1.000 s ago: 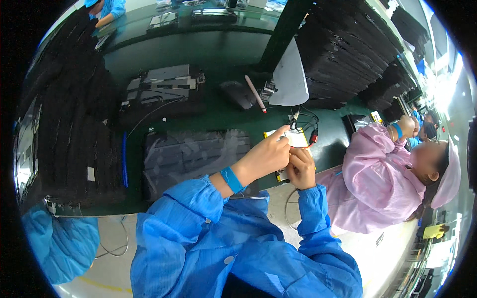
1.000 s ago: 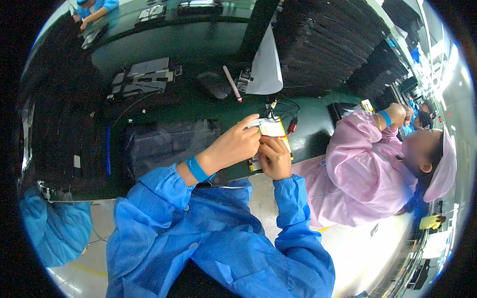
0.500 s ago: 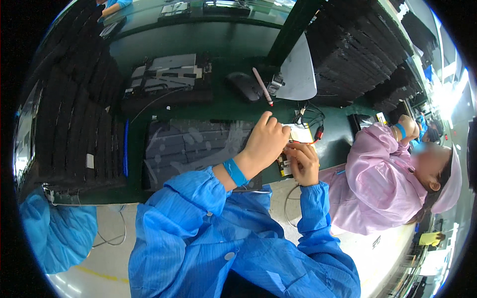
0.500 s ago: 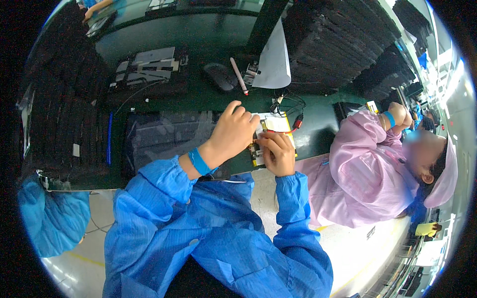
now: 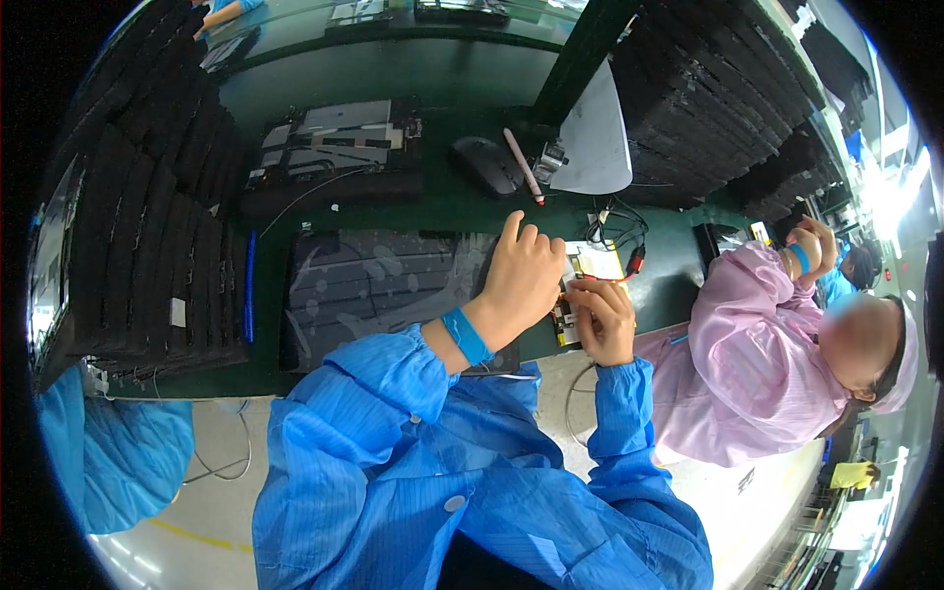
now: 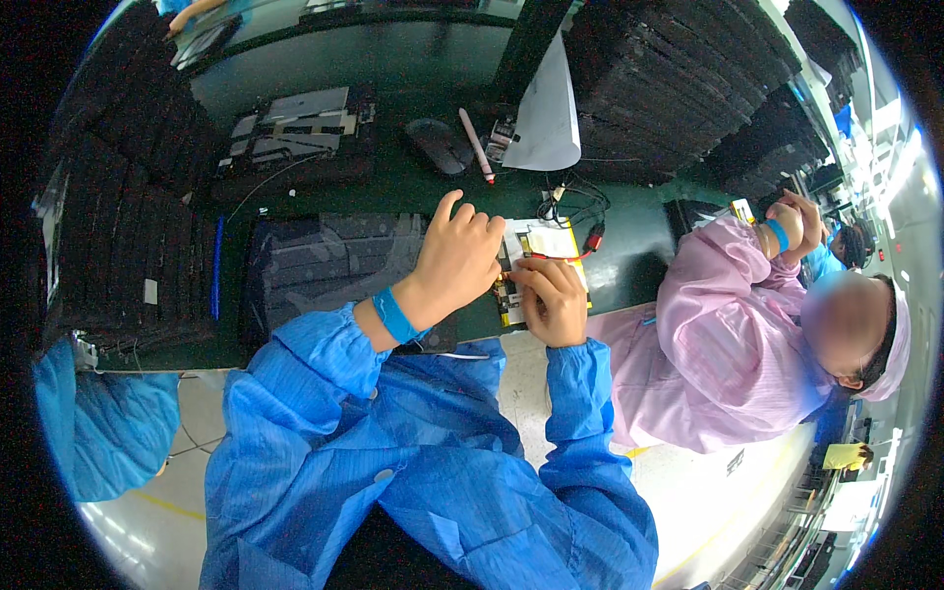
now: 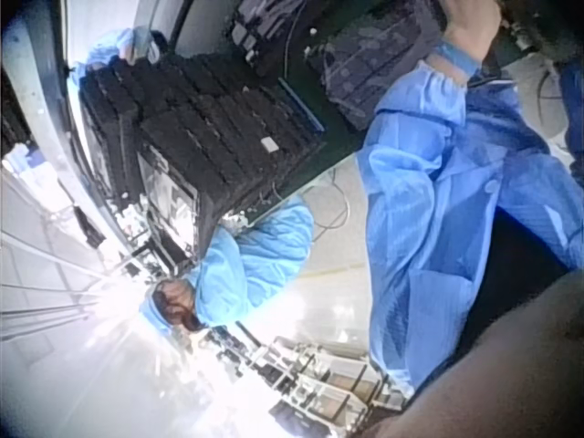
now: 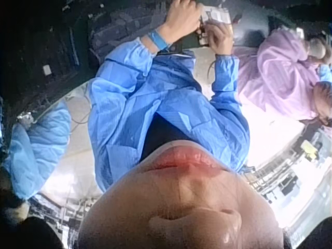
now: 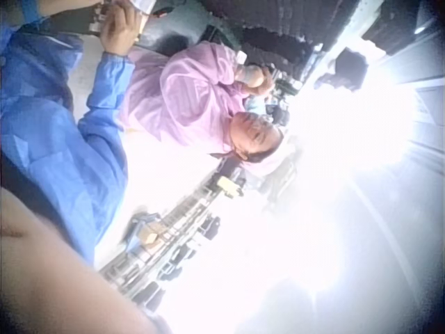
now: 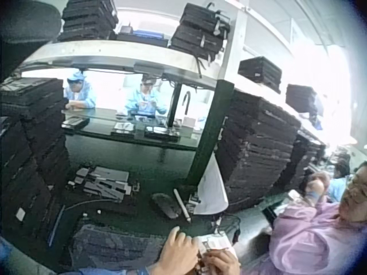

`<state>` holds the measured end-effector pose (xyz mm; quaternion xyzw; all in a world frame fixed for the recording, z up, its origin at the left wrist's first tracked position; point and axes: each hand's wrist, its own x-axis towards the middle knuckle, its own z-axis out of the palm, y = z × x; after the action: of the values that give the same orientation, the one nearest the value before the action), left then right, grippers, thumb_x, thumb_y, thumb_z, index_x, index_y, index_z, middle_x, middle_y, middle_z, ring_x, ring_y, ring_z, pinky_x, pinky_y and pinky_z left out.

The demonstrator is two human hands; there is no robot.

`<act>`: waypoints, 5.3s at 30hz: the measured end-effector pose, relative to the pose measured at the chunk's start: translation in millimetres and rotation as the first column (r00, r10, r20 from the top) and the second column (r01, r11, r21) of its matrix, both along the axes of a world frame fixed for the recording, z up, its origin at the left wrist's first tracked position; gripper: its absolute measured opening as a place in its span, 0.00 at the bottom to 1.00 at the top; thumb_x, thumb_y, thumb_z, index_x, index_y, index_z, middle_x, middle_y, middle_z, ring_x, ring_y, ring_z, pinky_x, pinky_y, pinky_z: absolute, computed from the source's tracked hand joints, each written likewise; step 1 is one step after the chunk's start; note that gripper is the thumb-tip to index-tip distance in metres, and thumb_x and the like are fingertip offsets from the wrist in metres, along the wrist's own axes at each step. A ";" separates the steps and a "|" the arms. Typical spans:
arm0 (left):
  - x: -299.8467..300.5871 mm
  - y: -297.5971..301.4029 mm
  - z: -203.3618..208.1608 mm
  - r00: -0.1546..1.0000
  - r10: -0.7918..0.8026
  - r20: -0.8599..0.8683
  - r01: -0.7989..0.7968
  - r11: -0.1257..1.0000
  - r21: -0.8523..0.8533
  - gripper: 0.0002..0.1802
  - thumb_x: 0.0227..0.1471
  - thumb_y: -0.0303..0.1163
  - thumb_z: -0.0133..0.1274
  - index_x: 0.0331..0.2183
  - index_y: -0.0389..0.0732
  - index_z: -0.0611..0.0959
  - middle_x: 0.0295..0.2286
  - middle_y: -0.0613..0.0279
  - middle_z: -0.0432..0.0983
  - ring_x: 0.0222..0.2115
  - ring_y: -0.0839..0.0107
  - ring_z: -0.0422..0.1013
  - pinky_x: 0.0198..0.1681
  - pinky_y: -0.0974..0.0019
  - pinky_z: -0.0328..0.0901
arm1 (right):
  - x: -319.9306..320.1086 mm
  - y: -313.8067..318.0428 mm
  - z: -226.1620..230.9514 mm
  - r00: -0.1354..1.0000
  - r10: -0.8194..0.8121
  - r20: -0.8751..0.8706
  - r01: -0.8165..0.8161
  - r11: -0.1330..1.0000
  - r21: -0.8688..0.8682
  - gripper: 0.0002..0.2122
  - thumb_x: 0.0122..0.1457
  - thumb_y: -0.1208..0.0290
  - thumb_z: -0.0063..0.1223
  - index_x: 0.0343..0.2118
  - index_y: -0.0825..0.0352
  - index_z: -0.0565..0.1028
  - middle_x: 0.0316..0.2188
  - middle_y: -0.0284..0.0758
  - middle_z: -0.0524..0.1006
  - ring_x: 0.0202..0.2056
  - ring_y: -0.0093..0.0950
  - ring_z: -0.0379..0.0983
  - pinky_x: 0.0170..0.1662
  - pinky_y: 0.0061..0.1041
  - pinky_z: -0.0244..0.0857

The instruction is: The person tests tablet screens by connecting them to testing cables, interacting with the displays by hand, peeling protective film, and disconnecting the cables before sorting the tablets.

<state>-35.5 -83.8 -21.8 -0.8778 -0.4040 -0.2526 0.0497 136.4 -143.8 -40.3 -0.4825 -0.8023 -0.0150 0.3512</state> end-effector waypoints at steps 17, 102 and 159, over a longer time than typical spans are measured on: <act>-1.1 3.7 2.1 0.995 0.032 0.097 -0.039 0.997 0.065 0.13 0.40 0.31 0.55 0.32 0.39 0.76 0.29 0.60 0.71 0.34 0.64 0.68 0.55 0.53 0.54 | 0.9 -1.2 -1.8 1.000 -0.004 -0.008 0.004 1.000 -0.008 0.12 0.41 0.88 0.49 0.29 0.67 0.77 0.35 0.37 0.77 0.36 0.37 0.73 0.39 0.32 0.66; -161.4 -95.8 24.9 0.995 0.070 0.070 -0.088 0.953 0.289 0.18 0.44 0.31 0.52 0.41 0.49 0.83 0.39 0.65 0.78 0.39 0.69 0.75 0.43 0.69 0.70 | -94.5 -39.6 117.7 0.576 0.455 -0.679 -0.364 0.887 0.285 0.48 0.43 0.65 0.66 0.61 0.75 0.45 0.57 0.56 0.58 0.52 0.44 0.65 0.58 0.43 0.55; -163.0 -97.6 32.0 0.996 0.032 0.086 -0.049 0.977 0.207 0.18 0.39 0.24 0.52 0.36 0.47 0.85 0.36 0.61 0.79 0.37 0.65 0.75 0.39 0.64 0.70 | -4.8 -26.8 317.6 0.907 0.394 -0.147 -0.090 0.524 0.847 0.31 0.48 0.63 0.59 0.49 0.73 0.54 0.43 0.51 0.63 0.39 0.38 0.66 0.44 0.39 0.57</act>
<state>-198.5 -181.4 10.2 -0.8482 -0.3949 -0.3283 0.1299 131.6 -170.6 277.3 -0.1392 -0.6922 -0.2595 0.6589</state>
